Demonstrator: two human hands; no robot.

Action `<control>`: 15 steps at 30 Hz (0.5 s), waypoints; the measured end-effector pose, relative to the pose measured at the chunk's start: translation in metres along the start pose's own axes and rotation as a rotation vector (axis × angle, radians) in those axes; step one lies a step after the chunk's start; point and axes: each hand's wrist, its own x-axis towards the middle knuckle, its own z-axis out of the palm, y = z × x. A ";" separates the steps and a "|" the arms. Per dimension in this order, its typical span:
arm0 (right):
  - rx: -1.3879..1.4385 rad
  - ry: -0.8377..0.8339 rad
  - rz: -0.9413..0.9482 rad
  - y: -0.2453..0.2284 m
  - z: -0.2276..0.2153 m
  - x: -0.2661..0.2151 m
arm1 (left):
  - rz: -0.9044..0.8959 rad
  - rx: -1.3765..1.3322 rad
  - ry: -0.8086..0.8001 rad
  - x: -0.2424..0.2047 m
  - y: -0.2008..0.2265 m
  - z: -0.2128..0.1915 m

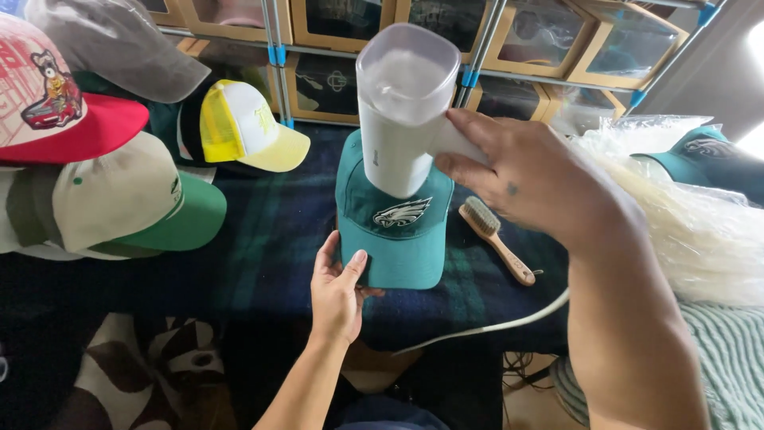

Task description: Using a handheld steamer and a brush to shape a green baseball cap, then placing it on a wooden hat block.

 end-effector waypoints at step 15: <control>0.153 0.158 0.126 0.014 0.054 -0.073 | 0.647 1.021 0.052 0.047 0.028 -0.007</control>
